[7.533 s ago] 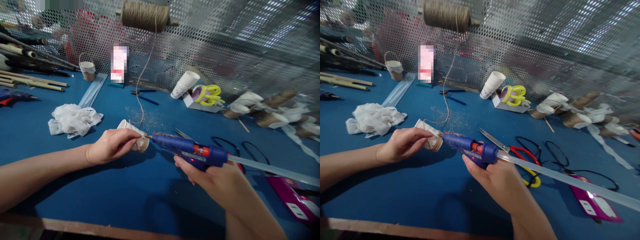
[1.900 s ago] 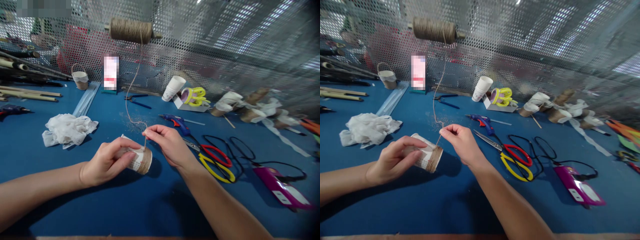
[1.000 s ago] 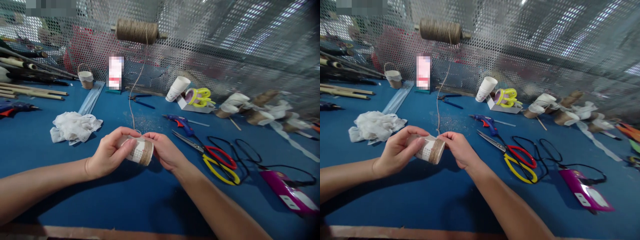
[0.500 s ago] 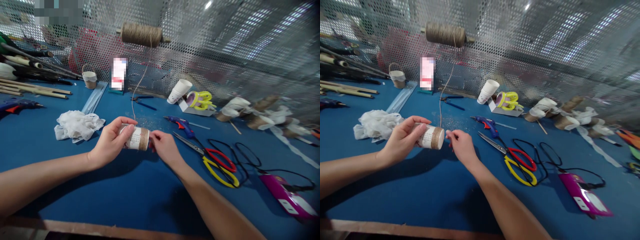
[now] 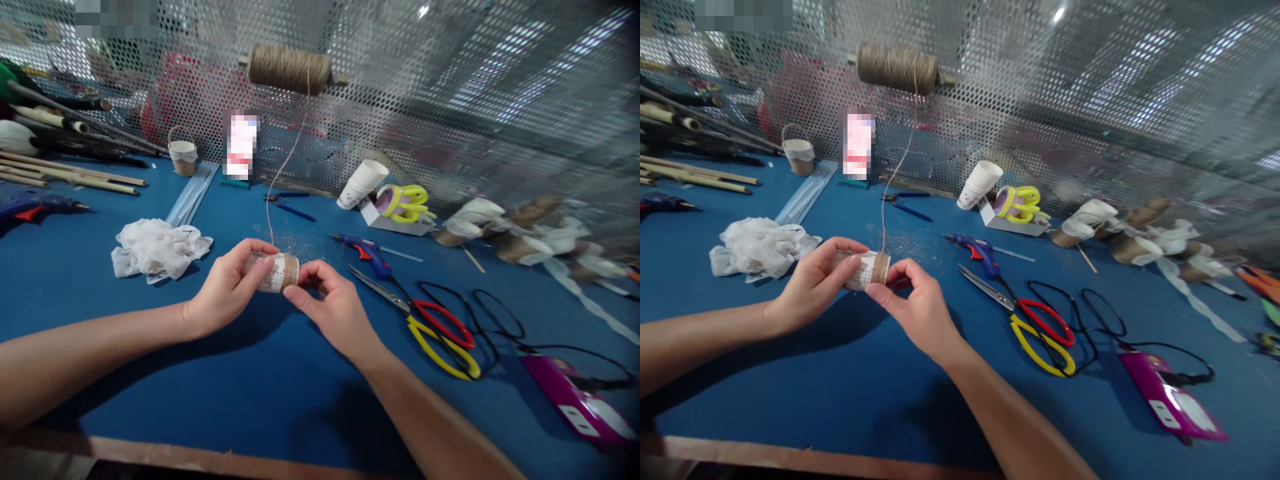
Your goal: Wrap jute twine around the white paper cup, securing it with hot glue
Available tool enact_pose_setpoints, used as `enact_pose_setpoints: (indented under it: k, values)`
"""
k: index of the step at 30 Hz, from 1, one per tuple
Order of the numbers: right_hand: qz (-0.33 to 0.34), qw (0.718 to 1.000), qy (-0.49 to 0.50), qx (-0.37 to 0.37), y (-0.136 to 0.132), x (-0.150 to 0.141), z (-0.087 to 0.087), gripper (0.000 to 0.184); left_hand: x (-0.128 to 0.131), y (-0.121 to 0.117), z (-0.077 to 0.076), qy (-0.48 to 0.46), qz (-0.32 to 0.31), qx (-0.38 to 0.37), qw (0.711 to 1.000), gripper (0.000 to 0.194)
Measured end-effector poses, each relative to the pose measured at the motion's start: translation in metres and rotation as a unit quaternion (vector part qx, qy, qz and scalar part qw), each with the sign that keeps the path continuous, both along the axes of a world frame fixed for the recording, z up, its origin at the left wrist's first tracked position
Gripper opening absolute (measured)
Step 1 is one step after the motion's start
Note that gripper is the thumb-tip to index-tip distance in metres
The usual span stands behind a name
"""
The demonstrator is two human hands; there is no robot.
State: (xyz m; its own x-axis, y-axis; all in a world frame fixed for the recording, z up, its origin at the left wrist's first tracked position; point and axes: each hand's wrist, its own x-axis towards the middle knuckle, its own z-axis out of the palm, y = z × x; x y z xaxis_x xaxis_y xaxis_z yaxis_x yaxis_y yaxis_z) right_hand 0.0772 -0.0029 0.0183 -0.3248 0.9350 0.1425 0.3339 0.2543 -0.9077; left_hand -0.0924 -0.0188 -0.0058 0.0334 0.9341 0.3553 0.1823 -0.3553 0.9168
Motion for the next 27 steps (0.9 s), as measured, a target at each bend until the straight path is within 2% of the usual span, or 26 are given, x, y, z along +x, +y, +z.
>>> enact_pose_setpoints:
  k: [3,5,6,8,11,13,15,18,27]
  values:
    - [0.008,0.983,0.113,-0.146,0.006,0.003,0.004,0.029,-0.003,-0.001,-0.004,0.091,-0.015,0.132,0.987,0.016]
    - [0.000,0.966,0.158,-0.205,0.010,0.004,0.006,0.028,-0.005,-0.001,-0.006,0.131,-0.052,0.220,0.965,0.016]
    - [-0.004,0.962,0.165,-0.218,0.011,0.005,0.007,0.026,-0.005,-0.001,-0.006,0.132,-0.071,0.241,0.959,0.018]
    - [-0.020,0.966,0.162,-0.201,0.011,0.006,0.008,0.024,-0.006,-0.001,-0.004,0.086,-0.091,0.212,0.969,0.025]
    - [-0.036,0.990,0.099,-0.096,0.007,0.010,0.008,0.020,-0.005,0.003,0.002,-0.067,-0.104,0.055,0.991,0.036]
    - [-0.021,0.999,0.032,-0.016,0.003,0.012,0.007,0.017,-0.005,0.007,0.005,-0.136,-0.137,-0.027,0.981,0.034]
    - [0.005,1.000,-0.011,0.027,-0.001,0.013,0.005,0.015,-0.004,0.010,0.006,-0.152,-0.142,-0.068,0.976,0.033]
    - [0.019,1.000,-0.016,0.017,-0.005,0.012,0.001,0.016,-0.002,0.009,0.006,-0.128,-0.123,-0.079,0.981,0.027]
    - [-0.019,0.999,-0.013,-0.025,-0.007,0.010,-0.001,0.023,0.003,-0.005,0.008,-0.048,-0.110,-0.041,0.992,0.024]
